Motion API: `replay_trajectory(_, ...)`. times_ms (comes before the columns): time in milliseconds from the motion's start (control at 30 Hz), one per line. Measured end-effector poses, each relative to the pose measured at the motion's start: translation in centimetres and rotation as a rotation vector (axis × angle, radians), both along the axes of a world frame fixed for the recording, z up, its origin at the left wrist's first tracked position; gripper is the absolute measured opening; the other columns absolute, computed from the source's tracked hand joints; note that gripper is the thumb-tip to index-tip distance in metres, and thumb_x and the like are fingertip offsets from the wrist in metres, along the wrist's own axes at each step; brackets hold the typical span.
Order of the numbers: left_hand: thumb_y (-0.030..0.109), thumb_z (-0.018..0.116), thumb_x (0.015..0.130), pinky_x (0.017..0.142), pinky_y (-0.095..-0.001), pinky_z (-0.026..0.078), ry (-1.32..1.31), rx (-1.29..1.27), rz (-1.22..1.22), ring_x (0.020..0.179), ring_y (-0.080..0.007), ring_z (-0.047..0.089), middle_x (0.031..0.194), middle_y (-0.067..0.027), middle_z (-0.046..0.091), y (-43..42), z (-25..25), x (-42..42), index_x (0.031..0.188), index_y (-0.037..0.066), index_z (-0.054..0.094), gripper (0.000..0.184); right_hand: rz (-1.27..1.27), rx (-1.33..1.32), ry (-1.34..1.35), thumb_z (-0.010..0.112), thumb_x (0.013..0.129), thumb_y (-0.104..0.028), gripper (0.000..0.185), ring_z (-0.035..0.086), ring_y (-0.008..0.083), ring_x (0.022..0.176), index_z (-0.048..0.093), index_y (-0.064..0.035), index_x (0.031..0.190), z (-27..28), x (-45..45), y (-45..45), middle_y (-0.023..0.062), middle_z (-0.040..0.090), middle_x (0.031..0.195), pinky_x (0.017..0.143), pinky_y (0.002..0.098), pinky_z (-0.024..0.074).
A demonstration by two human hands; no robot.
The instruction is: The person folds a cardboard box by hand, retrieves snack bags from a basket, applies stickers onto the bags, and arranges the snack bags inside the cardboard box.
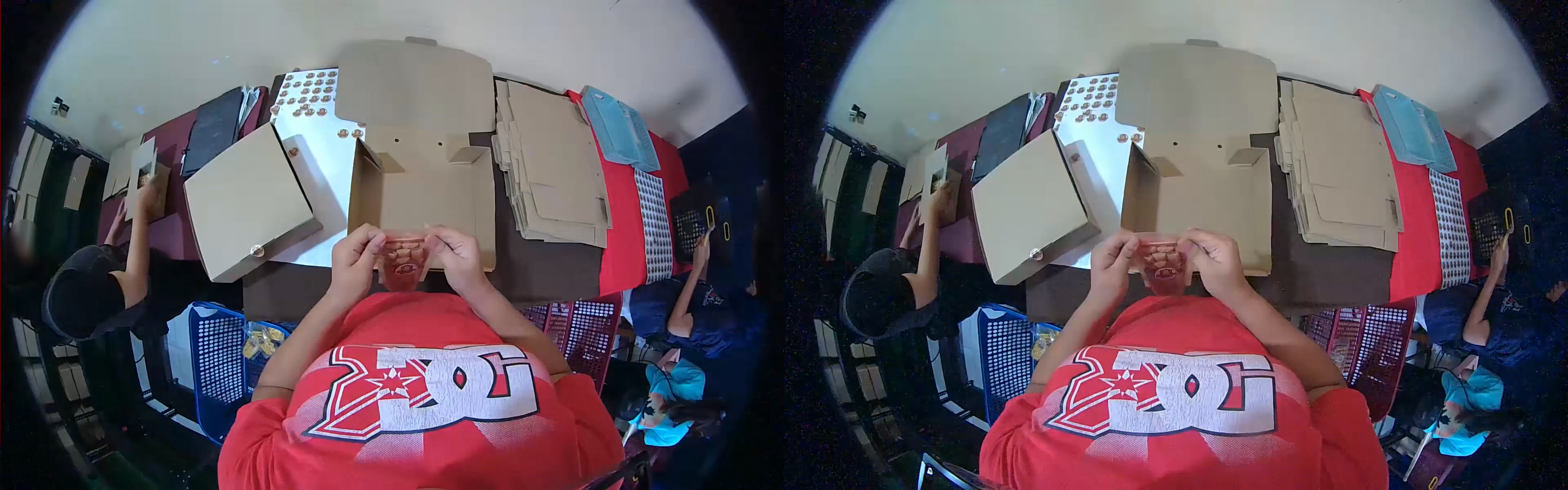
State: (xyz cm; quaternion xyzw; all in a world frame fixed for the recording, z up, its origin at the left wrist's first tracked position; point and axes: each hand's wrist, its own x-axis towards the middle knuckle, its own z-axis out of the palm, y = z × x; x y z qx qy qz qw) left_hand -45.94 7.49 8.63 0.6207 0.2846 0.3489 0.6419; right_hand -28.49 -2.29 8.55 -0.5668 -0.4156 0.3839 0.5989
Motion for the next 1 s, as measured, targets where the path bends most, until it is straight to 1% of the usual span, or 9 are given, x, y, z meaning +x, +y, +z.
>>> replay_trajectory(67, 0.015, 0.051, 0.097, 0.061, -0.0217, 0.042, -0.048, -0.173, -0.004, 0.068, -0.0057, 0.049, 0.071, 0.0005, 0.053, -0.2, 1.7, -0.1, 0.085, -0.001, 0.056, 0.021, 0.187, 0.089, 0.031, 0.055, 0.095, -0.022, 0.031, 0.059, 0.0152, 0.100, 0.064, 0.0058, 0.106, 0.4, 0.8, 0.5, 0.0118, 0.065, 0.110, 0.092, 0.0278, 0.0430)
replay_trajectory(200, 0.013, 0.055, 0.095, 0.071, -0.0262, 0.046, 0.022, 0.081, -0.028, 0.076, -0.0128, 0.056, 0.083, -0.0037, 0.058, 1.6, 1.5, 0.0, 0.092, -0.002, 0.055, 0.016, 0.114, -0.160, -0.042, 0.050, 0.097, -0.025, 0.036, 0.056, 0.0152, 0.105, 0.062, 0.0056, 0.113, 1.3, 0.8, 0.7, 0.0107, 0.061, 0.116, 0.093, 0.0268, 0.0419)
replay_trajectory(267, 0.012, 0.062, 0.088, 0.081, -0.0314, 0.045, 0.104, 0.511, 0.435, 0.091, -0.0205, 0.057, 0.101, -0.0112, 0.057, 0.8, 3.6, 0.8, 0.100, -0.001, 0.054, 0.019, 0.020, -0.117, 0.012, 0.051, 0.097, -0.019, 0.031, 0.058, 0.0137, 0.097, 0.061, 0.0059, 0.112, 0.6, 0.7, 1.1, 0.0105, 0.062, 0.112, 0.088, 0.0270, 0.0452)
replay_trajectory(333, 0.014, 0.069, 0.080, 0.096, -0.0380, 0.037, 0.249, 0.676, 0.256, 0.119, -0.0270, 0.046, 0.120, -0.0155, 0.050, -0.1, 3.8, -0.2, 0.111, 0.003, 0.053, 0.036, -0.067, -0.067, 0.071, 0.052, 0.096, -0.014, 0.027, 0.059, 0.0122, 0.090, 0.061, 0.0061, 0.111, 1.6, 0.0, 1.6, 0.0103, 0.063, 0.107, 0.082, 0.0272, 0.0486)
replay_trajectory(400, 0.013, 0.069, 0.081, 0.098, -0.0369, 0.037, 0.256, 0.619, -0.003, 0.117, -0.0268, 0.048, 0.124, -0.0153, 0.050, -1.1, 3.6, 0.5, 0.111, 0.002, 0.053, 0.035, 0.022, 0.022, 0.057, 0.055, 0.095, -0.013, 0.031, 0.060, 0.0126, 0.095, 0.057, 0.0033, 0.121, 3.8, -1.5, 0.8, 0.0109, 0.062, 0.112, 0.082, 0.0273, 0.0502)
replay_trajectory(533, 0.011, 0.070, 0.079, 0.094, -0.0365, 0.041, 0.070, 0.359, 0.061, 0.112, -0.0294, 0.051, 0.122, -0.0155, 0.052, -1.4, 2.7, 1.3, 0.110, 0.003, 0.055, 0.035, 0.172, 0.173, 0.028, 0.061, 0.090, -0.014, 0.045, 0.054, 0.0177, 0.115, 0.049, -0.0010, 0.131, 2.0, -1.6, 0.9, 0.0136, 0.047, 0.135, 0.081, 0.0264, 0.0519)
replay_trajectory(700, 0.011, 0.059, 0.088, 0.096, -0.0349, 0.040, 0.065, 0.369, 0.004, 0.111, -0.0274, 0.054, 0.119, -0.0167, 0.054, -2.0, 1.7, 0.8, 0.111, 0.001, 0.053, 0.026, 0.012, 0.163, -0.138, 0.072, 0.081, -0.014, 0.039, 0.057, 0.0165, 0.098, 0.056, -0.0030, 0.115, 2.2, -1.8, 1.3, 0.0083, 0.053, 0.106, 0.074, 0.0277, 0.0531)
replay_trajectory(900, 0.017, 0.050, 0.096, 0.083, -0.0327, 0.047, -0.052, 0.114, 0.000, 0.097, -0.0233, 0.059, 0.111, -0.0150, 0.057, -2.8, 1.0, 0.9, 0.105, 0.001, 0.054, 0.019, 0.017, 0.138, -0.112, 0.076, 0.074, -0.013, 0.046, 0.055, 0.0166, 0.089, 0.056, -0.0048, 0.115, 0.9, -1.4, 1.2, 0.0082, 0.053, 0.104, 0.074, 0.0285, 0.0504)
replay_trajectory(1000, 0.018, 0.049, 0.097, 0.072, -0.0301, 0.049, 0.236, 0.156, -0.065, 0.084, -0.0175, 0.059, 0.100, -0.0131, 0.061, -2.9, 0.8, 0.4, 0.102, 0.001, 0.055, 0.019, -0.125, 0.101, -0.299, 0.079, 0.071, -0.015, 0.055, 0.053, 0.0184, 0.089, 0.051, -0.0059, 0.117, -0.3, -1.1, 1.1, 0.0086, 0.051, 0.105, 0.078, 0.0299, 0.0480)
